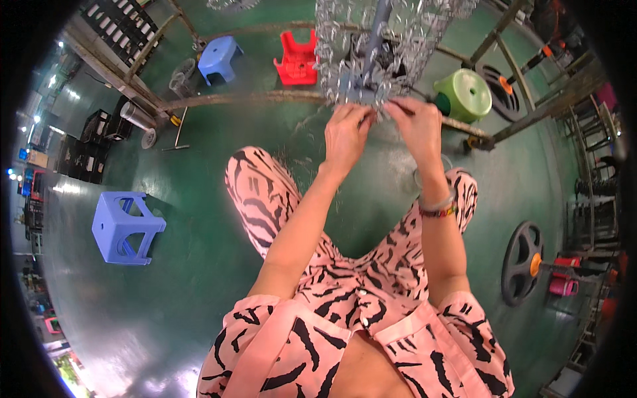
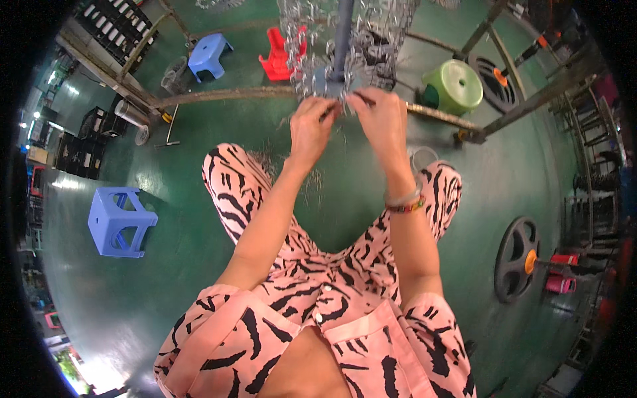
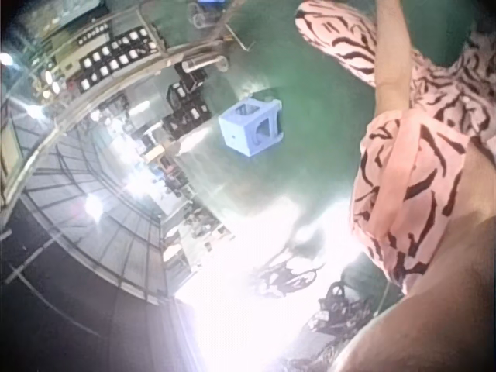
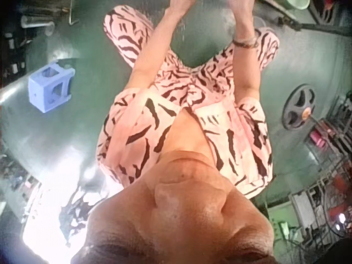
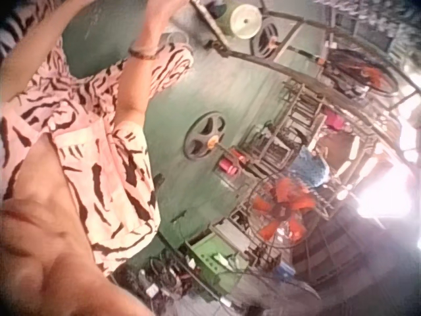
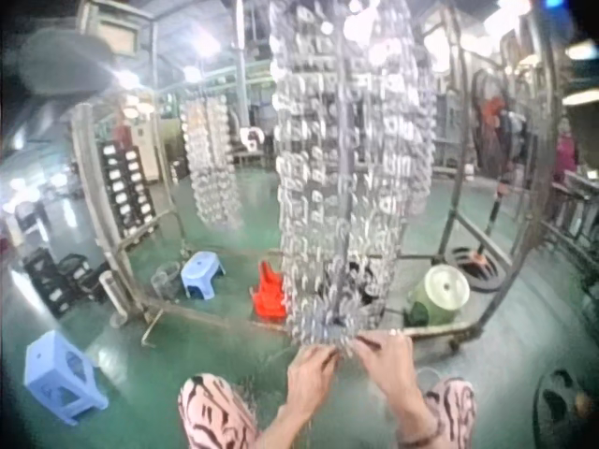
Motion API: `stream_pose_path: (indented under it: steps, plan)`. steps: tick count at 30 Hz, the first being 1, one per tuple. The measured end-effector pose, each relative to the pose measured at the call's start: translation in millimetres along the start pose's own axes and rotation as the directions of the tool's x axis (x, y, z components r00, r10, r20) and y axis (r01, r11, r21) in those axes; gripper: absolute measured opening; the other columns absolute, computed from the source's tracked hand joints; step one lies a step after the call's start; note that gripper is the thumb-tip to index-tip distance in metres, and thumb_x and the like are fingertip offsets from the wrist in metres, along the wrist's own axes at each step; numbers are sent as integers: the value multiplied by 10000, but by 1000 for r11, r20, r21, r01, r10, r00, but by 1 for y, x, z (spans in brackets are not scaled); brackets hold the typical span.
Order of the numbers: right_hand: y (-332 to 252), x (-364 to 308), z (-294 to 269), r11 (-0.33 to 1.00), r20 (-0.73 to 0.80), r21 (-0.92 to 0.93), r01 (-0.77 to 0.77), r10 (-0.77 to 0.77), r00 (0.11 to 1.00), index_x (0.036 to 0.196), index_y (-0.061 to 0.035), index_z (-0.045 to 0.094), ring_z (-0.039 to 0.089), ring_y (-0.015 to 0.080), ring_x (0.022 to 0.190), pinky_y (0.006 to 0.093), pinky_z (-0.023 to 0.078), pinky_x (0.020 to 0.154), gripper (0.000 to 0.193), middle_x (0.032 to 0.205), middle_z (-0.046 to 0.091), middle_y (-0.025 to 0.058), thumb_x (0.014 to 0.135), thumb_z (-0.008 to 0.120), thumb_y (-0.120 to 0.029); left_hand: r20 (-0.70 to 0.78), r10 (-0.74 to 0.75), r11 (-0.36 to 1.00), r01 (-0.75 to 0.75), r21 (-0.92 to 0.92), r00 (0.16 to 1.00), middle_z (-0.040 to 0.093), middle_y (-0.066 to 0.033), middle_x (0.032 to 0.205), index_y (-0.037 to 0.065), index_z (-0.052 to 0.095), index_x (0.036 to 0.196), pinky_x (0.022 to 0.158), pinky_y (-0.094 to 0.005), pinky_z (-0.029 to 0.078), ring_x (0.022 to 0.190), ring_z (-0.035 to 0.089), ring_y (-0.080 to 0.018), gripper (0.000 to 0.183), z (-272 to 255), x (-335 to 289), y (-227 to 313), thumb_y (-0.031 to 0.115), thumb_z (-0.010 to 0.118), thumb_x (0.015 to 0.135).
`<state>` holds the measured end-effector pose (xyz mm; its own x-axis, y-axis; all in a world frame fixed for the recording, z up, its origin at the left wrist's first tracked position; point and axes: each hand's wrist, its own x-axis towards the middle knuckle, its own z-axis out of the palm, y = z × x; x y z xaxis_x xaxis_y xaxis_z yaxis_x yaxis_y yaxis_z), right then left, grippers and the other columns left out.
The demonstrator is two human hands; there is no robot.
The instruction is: The person picks up small metal hooks from the floor and hangs them one by one onto the spokes of a large vertical circular rack.
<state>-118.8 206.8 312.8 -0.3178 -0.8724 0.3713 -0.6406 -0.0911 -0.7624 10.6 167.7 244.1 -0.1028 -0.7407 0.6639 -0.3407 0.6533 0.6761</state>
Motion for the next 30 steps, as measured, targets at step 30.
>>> stream_pose_path:
  steps: [30]
  plan:
    - [51, -50, -24, 923, -51, 376, -83, 110, 993, 1057, 25, 623, 592, 101, 620, 234, 462, 518, 298, 767, 668, 76, 761, 655, 15, 242, -285, 901, 345, -264, 928, 635, -36, 701, -18, 637, 904, 590, -208, 454, 630, 550, -45, 113, 37, -15, 64, 66, 636, 828]
